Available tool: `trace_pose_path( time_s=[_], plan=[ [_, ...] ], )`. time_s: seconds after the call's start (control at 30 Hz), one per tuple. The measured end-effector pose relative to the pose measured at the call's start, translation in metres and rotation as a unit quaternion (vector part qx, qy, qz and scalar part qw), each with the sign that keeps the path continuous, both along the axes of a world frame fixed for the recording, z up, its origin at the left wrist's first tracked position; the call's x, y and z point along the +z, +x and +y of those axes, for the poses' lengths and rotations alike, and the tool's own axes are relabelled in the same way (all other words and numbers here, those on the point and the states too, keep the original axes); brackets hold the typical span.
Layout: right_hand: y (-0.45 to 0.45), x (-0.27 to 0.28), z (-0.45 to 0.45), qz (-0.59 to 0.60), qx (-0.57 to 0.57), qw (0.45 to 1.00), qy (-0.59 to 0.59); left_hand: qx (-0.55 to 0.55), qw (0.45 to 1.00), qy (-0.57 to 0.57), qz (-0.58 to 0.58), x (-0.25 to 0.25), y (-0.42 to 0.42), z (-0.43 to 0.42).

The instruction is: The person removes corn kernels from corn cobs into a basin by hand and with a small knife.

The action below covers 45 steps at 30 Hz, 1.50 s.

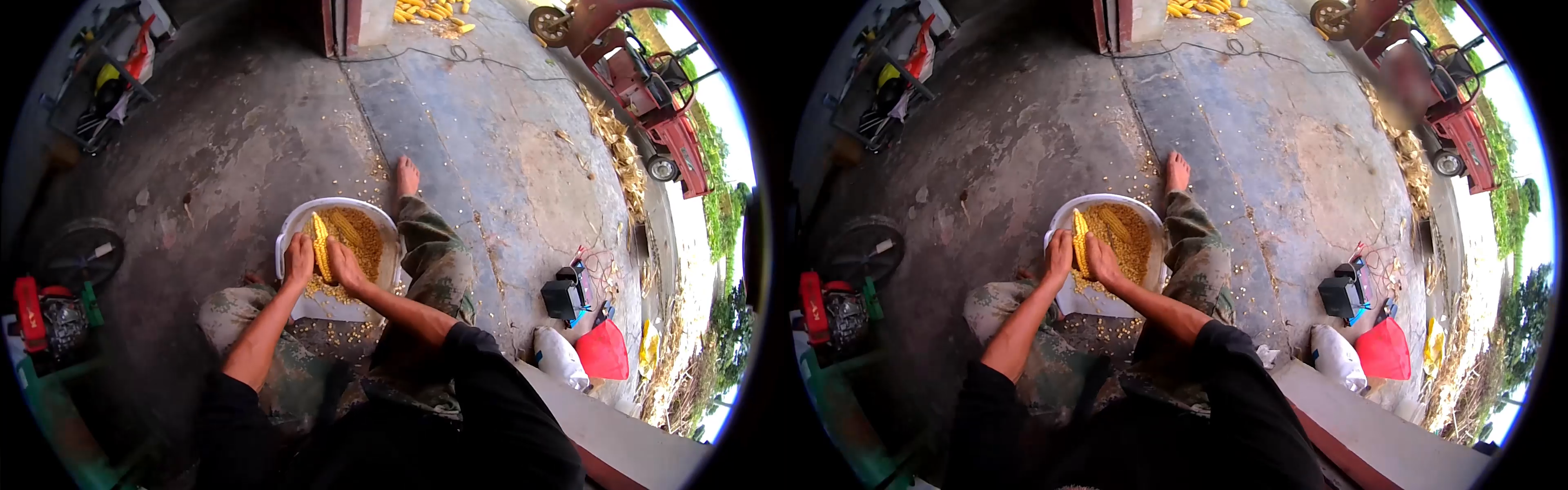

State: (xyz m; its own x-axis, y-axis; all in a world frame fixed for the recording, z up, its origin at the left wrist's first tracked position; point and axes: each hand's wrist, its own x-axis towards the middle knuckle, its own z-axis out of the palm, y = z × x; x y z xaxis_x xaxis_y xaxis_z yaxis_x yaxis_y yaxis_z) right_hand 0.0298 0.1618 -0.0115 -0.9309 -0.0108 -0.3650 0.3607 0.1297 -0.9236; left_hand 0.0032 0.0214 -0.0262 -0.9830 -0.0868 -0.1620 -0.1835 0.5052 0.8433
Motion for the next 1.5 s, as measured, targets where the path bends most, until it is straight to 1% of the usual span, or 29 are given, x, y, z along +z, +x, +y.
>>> trace_pose_path(
  time_s=[0.03,0.07,0.1,0.13,0.17,0.2,0.27,0.3,0.4,0.47,0.53,0.57,0.67,0.73,0.77,0.8,0.87,0.93,0.97,1.0,1.07,1.2,1.23,1.27,1.3,1.37,1.4,1.47,1.5],
  plan=[
    [-0.001,-0.009,-0.001,0.004,-0.004,0.999,-0.046,0.024,1.0,0.009,-0.013,0.001,0.0,0.004],
    [-0.004,-0.023,-0.001,0.011,-0.008,0.999,-0.044,0.038,0.999,0.016,-0.014,0.006,-0.001,0.009],
    [-0.002,0.01,0.003,-0.013,-0.01,0.997,-0.081,0.019,0.997,0.011,-0.071,0.027,0.001,0.013],
    [-0.002,0.006,0.004,-0.018,-0.007,0.995,-0.098,-0.009,0.997,0.022,-0.069,0.037,0.004,0.016],
    [-0.003,0.015,0.006,-0.013,-0.001,0.996,-0.083,-0.018,0.997,0.007,-0.07,0.027,0.005,0.016],
    [-0.002,0.013,0.003,0.01,-0.018,0.997,-0.068,-0.023,0.999,0.003,-0.048,0.028,0.005,0.017],
    [-0.002,0.014,0.004,0.074,0.001,0.997,-0.019,-0.026,0.997,-0.044,-0.054,0.018,0.003,0.018],
    [-0.004,0.011,0.005,0.036,0.018,0.999,-0.011,-0.022,0.997,-0.044,-0.058,0.019,0.004,0.02],
    [-0.002,0.001,0.004,-0.002,0.011,1.0,-0.003,-0.027,0.996,-0.086,-0.024,0.019,0.005,0.02],
    [0.0,-0.004,0.003,0.014,0.014,1.0,0.008,-0.047,0.992,-0.115,-0.015,0.013,0.004,0.017],
    [0.0,0.007,0.004,-0.058,-0.005,0.998,-0.036,-0.028,0.994,-0.104,-0.001,0.01,0.007,0.016],
    [-0.001,0.009,0.002,-0.063,-0.017,0.996,-0.067,-0.019,0.995,-0.094,0.004,0.008,0.008,0.015],
    [-0.004,-0.002,0.003,-0.053,-0.016,0.997,-0.057,-0.007,0.998,-0.069,0.0,0.012,0.006,0.014],
    [-0.005,-0.009,0.003,-0.056,-0.026,0.996,-0.066,0.018,1.0,-0.008,0.001,0.024,0.005,0.016],
    [-0.005,-0.012,0.004,-0.059,-0.034,0.995,-0.074,0.016,1.0,-0.008,0.001,0.029,0.006,0.018],
    [-0.006,-0.013,0.005,-0.059,-0.036,0.995,-0.073,-0.01,0.999,-0.007,-0.03,0.04,0.007,0.02],
    [-0.008,-0.014,0.008,-0.003,-0.031,0.999,-0.032,-0.036,0.997,-0.006,-0.062,0.046,0.007,0.023],
    [-0.007,-0.008,0.006,0.015,-0.042,0.999,-0.027,-0.047,0.997,-0.055,-0.029,0.029,0.009,0.026],
    [-0.006,-0.005,0.004,0.032,-0.053,0.998,-0.022,-0.062,0.996,-0.065,0.003,0.018,0.008,0.026],
    [-0.006,-0.006,0.004,0.031,-0.052,0.998,-0.022,-0.062,0.996,-0.066,0.001,0.014,0.008,0.026],
    [-0.007,-0.007,0.007,0.019,-0.035,0.999,0.018,-0.064,0.994,-0.079,0.038,0.006,0.007,0.027],
    [-0.008,-0.001,0.003,0.031,-0.056,0.998,0.019,-0.056,0.994,-0.085,0.032,0.012,0.008,0.025],
    [-0.008,0.012,0.002,-0.068,-0.086,0.992,-0.065,-0.052,0.995,-0.079,0.035,0.012,0.009,0.024],
    [-0.009,0.021,0.002,-0.165,-0.113,0.969,-0.147,-0.046,0.996,-0.073,0.04,0.012,0.009,0.023],
    [-0.009,0.015,0.003,-0.165,-0.112,0.969,-0.147,-0.045,0.995,-0.073,0.04,0.013,0.009,0.022],
    [-0.009,-0.004,0.005,-0.064,-0.078,0.989,-0.109,-0.034,0.999,-0.019,0.033,0.016,0.008,0.021],
    [-0.009,-0.001,0.005,-0.062,-0.081,0.989,-0.109,-0.037,0.999,-0.019,0.034,0.023,0.007,0.023],
    [-0.01,0.01,0.005,-0.069,-0.106,0.984,-0.125,-0.04,0.998,0.016,-0.038,0.041,0.005,0.026],
    [-0.009,0.007,0.007,-0.069,-0.107,0.984,-0.124,-0.062,0.997,0.007,-0.044,0.037,0.006,0.026]
  ],
)
